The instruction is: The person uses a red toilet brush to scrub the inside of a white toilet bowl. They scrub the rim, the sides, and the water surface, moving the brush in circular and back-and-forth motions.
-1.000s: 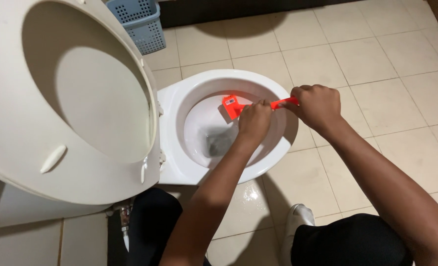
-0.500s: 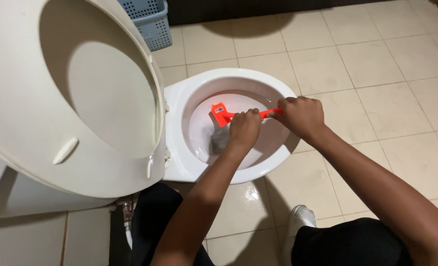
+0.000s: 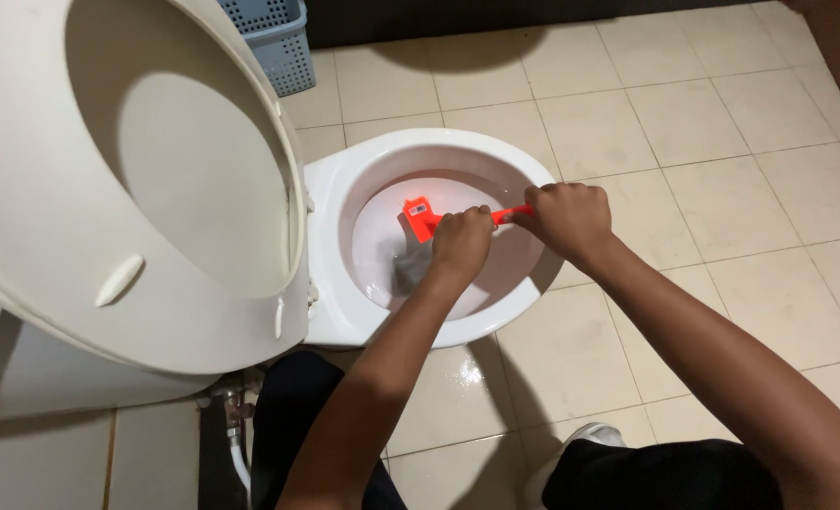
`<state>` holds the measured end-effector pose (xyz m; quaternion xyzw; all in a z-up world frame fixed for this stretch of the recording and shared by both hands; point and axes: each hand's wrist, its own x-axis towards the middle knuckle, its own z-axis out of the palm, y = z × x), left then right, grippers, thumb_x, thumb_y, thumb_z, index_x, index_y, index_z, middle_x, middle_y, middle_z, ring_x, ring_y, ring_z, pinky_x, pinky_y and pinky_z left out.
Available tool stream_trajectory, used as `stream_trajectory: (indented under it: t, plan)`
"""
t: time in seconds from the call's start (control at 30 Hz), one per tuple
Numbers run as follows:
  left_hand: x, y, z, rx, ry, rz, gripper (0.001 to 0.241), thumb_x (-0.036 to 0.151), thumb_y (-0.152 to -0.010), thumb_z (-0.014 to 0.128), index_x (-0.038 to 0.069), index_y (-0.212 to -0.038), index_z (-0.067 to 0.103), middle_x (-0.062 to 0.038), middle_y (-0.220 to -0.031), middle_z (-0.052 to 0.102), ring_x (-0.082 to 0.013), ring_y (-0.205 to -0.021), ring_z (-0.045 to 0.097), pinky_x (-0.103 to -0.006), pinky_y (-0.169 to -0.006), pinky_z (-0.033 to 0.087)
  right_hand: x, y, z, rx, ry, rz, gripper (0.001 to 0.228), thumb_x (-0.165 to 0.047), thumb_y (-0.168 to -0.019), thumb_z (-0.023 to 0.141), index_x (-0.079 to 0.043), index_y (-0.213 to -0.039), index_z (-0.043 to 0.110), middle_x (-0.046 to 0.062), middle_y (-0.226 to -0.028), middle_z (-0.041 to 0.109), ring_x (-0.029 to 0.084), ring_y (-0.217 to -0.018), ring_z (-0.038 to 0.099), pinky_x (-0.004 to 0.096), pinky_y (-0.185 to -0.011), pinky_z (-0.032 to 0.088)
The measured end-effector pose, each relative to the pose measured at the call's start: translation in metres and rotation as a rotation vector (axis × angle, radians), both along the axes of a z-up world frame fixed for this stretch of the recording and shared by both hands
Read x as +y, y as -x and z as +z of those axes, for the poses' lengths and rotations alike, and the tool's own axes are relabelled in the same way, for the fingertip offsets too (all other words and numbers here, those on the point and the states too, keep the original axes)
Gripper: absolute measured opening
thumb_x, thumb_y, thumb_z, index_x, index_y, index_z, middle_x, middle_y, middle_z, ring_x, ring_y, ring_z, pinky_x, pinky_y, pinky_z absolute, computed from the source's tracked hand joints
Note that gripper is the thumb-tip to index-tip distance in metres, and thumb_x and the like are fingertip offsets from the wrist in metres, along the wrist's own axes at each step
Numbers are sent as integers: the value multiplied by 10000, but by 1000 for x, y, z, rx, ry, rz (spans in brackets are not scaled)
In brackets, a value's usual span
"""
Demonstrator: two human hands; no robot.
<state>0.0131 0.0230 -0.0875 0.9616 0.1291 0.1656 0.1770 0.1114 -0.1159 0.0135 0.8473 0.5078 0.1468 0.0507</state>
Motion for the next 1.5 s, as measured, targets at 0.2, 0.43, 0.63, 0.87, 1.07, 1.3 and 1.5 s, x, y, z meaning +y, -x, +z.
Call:
stream_trajectory:
  t: [0.2, 0.43, 0.63, 0.87, 1.07, 1.3, 1.5]
  plan:
    - [9, 7, 2, -32, -21, 13, 83, 68, -893, 640, 12, -908, 699, -170, -761, 731, -328, -684, 738, -445, -661, 573, 22, -10, 8, 22, 231, 120, 528, -701, -887, 613, -188, -856, 735, 51, -578, 675, 246, -537, 687, 379, -557, 529]
    - [5, 6, -2, 14, -76, 48, 75, 41, -874, 639, 25, -878, 712, -172, -735, 725, -316, -667, 738, -421, -668, 570, 33, -7, 12, 211, 328, 54, 524, -657, -904, 604, -154, -965, 736, 101, -771, 721, 301, -733, 735, 447, -608, 585]
    - [-8, 7, 6, 25, -133, 31, 76, 18, -835, 655, 40, -860, 724, -153, -731, 726, -296, -659, 740, -402, -680, 566, 9, 0, 11, 166, 293, 12, 495, -636, -919, 621, -156, -916, 743, 75, -703, 719, 266, -664, 736, 401, -601, 583]
    - [-29, 4, 36, -216, -113, -33, 80, 109, -825, 702, 34, -829, 728, -161, -825, 730, -328, -824, 714, -433, -730, 552, -35, -17, 26, -10, 148, 126, 410, -600, -902, 641, -204, -908, 750, 3, -676, 722, 230, -568, 688, 376, -485, 514]
    - [-38, -5, 60, -317, -90, -54, 97, 97, -841, 698, 6, -872, 716, -156, -854, 733, -328, -898, 713, -424, -753, 563, -52, -30, 43, -20, 21, 144, 361, -561, -893, 705, -204, -869, 753, -31, -713, 722, 212, -545, 657, 362, -468, 479]
    - [-23, -24, 47, -292, -153, -2, 60, 55, -827, 694, 17, -862, 725, -153, -829, 737, -306, -878, 724, -406, -752, 577, -40, -32, 41, -12, -32, 80, 367, -569, -885, 729, -204, -848, 740, -36, -702, 709, 200, -591, 659, 364, -479, 467]
    - [-5, 7, 43, -245, -120, 33, 79, 92, -828, 706, 18, -833, 734, -151, -798, 731, -315, -822, 717, -420, -716, 570, -6, -21, 22, 4, 17, 114, 401, -601, -845, 710, -201, -847, 737, -22, -711, 721, 202, -582, 676, 364, -459, 486]
